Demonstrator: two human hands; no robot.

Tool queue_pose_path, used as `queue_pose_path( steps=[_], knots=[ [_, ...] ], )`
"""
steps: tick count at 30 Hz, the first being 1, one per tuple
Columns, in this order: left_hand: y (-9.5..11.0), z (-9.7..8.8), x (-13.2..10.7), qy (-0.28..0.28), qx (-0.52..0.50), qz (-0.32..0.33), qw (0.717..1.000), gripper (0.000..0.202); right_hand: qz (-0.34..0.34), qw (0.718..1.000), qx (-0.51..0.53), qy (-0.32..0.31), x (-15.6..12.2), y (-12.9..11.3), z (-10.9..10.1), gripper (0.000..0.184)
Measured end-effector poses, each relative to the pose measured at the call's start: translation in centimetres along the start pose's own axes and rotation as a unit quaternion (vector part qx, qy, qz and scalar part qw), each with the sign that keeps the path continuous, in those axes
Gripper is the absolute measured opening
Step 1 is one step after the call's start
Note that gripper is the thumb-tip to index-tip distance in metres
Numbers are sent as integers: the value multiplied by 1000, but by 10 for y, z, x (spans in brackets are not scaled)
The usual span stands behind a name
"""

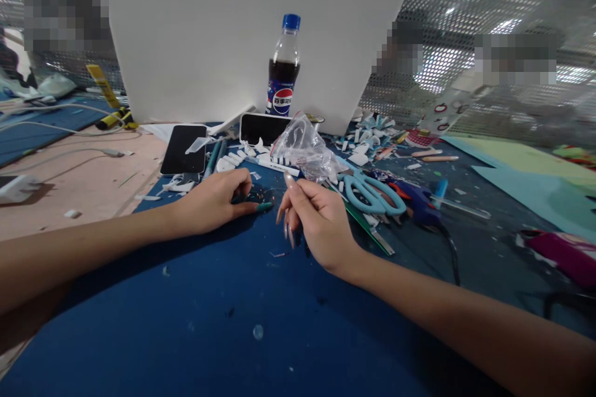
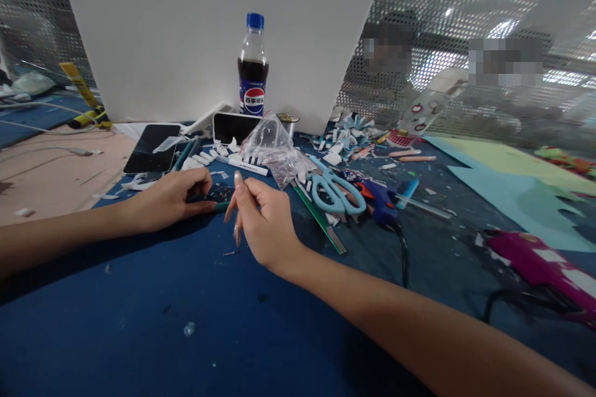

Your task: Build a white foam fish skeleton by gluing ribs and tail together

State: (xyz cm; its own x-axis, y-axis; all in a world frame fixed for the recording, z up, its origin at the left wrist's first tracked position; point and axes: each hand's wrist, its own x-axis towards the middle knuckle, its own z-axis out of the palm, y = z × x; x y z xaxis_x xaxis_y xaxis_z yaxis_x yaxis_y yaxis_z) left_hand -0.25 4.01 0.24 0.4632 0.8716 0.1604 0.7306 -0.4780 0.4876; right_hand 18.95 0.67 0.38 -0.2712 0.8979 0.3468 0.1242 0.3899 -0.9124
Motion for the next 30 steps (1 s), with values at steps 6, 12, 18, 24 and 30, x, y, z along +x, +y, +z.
queue_pose_path(
  steps=[6, 12, 18, 24, 30],
  knots=[
    [2, -2, 1, 17, -7, -43, 999, 19, 4, 1000, 0, -4, 0, -1, -1, 40],
    [-4, 0, 4, 53, -53, -81, 994, 20, -1, 1000, -2, -5, -1, -1, -1, 39],
    [-14, -1, 13, 171, -346, -185, 904, 21, 20, 999, 18, 25, 3, -2, 0, 37],
    [-7, -8, 14, 219, -501, -213, 810, 33, 22, 991, 24, 133, 7, -2, 0, 36],
    [-8, -9, 14, 202, -495, -212, 818, 32, 62, 985, 40, 154, 11, 7, -3, 39]
  ],
)
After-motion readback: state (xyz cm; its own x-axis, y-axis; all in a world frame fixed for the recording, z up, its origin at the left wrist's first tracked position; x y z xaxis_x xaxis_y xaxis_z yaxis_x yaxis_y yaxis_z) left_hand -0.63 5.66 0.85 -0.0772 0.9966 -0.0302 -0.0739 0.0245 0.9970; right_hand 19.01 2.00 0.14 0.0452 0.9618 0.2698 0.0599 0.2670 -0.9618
